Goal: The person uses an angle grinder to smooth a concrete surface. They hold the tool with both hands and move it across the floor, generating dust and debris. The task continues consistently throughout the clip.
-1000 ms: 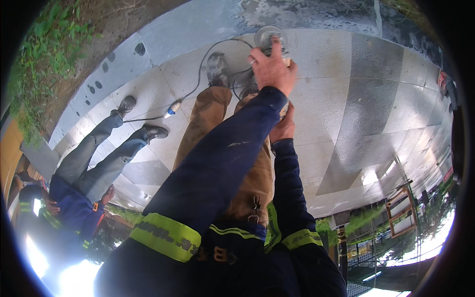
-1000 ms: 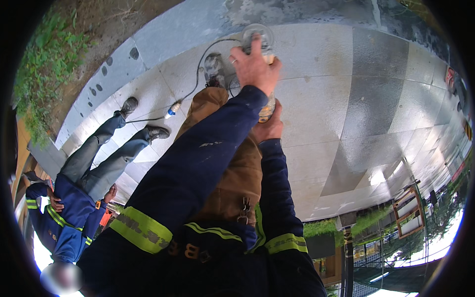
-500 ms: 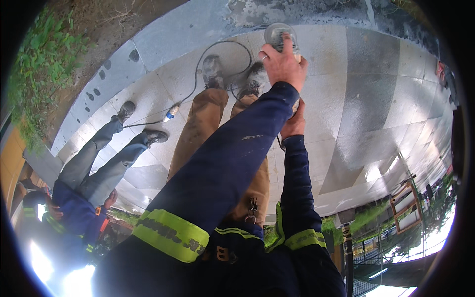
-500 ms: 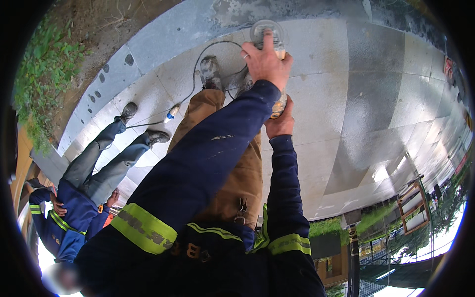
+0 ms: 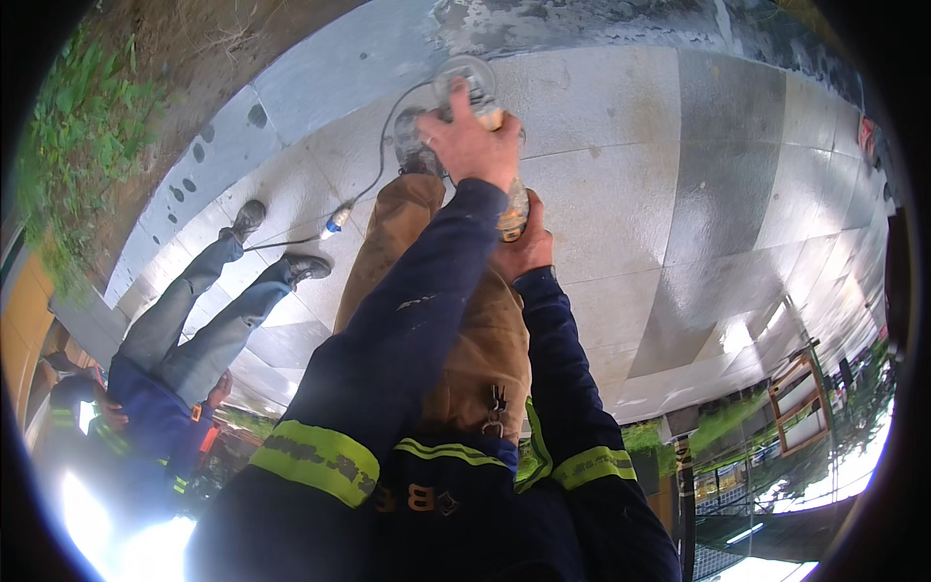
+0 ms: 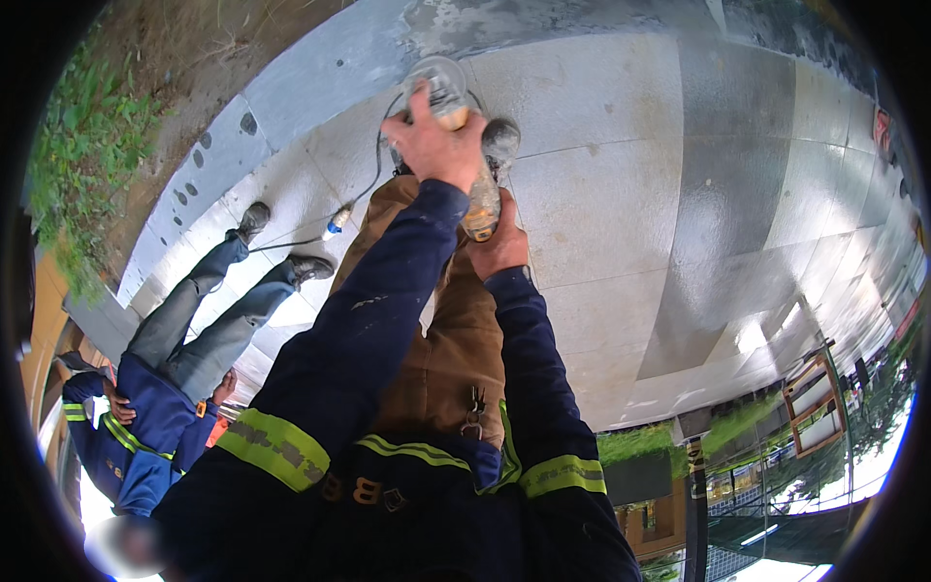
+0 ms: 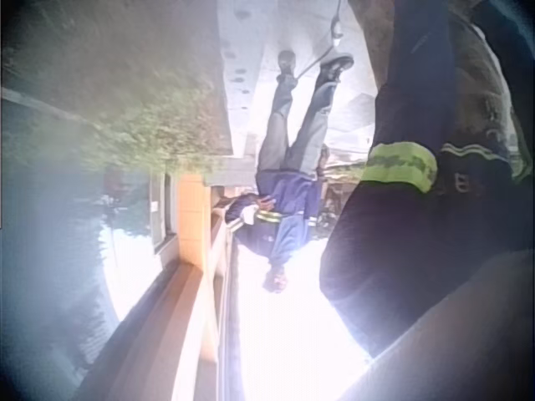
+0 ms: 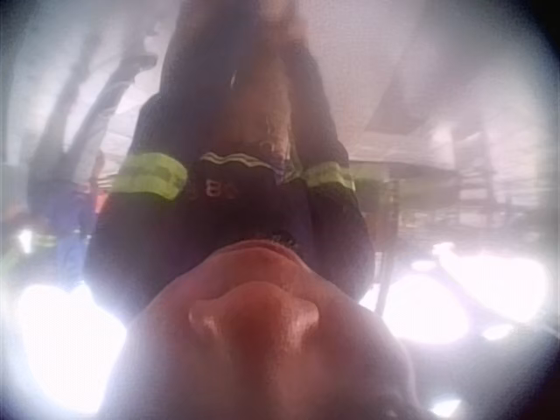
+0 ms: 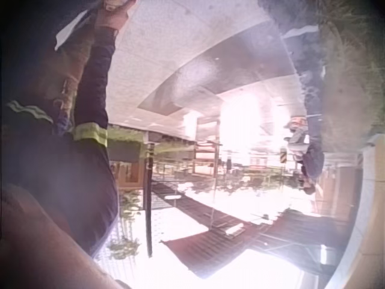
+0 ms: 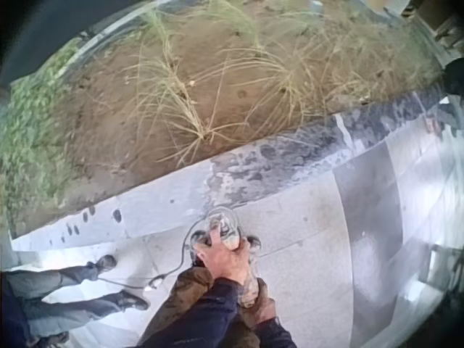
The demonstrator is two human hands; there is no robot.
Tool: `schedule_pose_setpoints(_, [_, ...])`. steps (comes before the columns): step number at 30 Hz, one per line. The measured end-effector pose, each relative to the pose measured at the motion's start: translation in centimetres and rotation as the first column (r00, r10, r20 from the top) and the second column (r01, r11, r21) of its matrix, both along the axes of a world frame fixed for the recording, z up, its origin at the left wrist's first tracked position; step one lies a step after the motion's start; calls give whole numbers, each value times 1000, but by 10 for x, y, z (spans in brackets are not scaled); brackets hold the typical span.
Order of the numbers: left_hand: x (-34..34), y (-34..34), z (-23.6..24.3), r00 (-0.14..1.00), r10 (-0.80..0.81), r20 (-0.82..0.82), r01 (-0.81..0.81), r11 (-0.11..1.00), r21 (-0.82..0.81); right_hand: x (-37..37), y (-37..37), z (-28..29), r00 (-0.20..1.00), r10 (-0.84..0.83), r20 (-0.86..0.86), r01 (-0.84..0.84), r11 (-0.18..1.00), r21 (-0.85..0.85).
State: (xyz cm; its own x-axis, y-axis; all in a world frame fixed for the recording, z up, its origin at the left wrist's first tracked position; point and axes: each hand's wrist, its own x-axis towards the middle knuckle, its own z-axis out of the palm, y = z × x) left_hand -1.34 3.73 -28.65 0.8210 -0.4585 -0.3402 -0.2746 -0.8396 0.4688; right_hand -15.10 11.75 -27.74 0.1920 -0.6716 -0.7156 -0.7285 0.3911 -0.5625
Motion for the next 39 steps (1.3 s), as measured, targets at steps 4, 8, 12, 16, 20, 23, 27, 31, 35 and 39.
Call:
schedule_pose_setpoints(4, [1,1,-3,997,-5,83,3,1000,25,1,-2,-1,999,38,-27,-38,999,21])
schedule_pose_setpoints(8, [-18,-15,-5,999,-39,-18,37,997,-74,-14,-14,3,998,18,-58,-19,1000,-14])
schedule_pose_setpoints(12, [-44,-39,-6,996,-91,16,92,993,-78,-34,-30,4,996,-44,-81,38,996,-81])
schedule_pose_setpoints(16, [-67,-63,-5,988,-154,-21,152,986,-65,-50,-45,4,986,-106,-128,86,985,-149])
schedule_pose_setpoints(20, [-86,-85,-3,971,-220,-93,210,972,-103,-65,-60,8,980,-146,-135,118,973,-196])
schedule_pose_setpoints(23, [-86,-83,1,979,-204,-26,198,968,-151,-67,-59,10,984,-134,-115,108,973,-206])
schedule_pose_setpoints(27, [-62,-55,5,990,-138,-24,134,982,-132,-49,-38,7,990,-112,-91,102,989,-104])
schedule_pose_setpoints(31, [-21,-17,3,997,-44,56,48,996,-80,-21,-14,6,1000,-15,9,15,998,-59])
schedule_pose_setpoints(35, [7,7,1,999,38,39,-37,999,-29,2,-2,7,996,74,-46,-71,996,61])
schedule_pose_setpoints(39, [3,4,-2,997,10,71,-7,999,-41,3,-6,8,994,81,-76,-78,996,41])
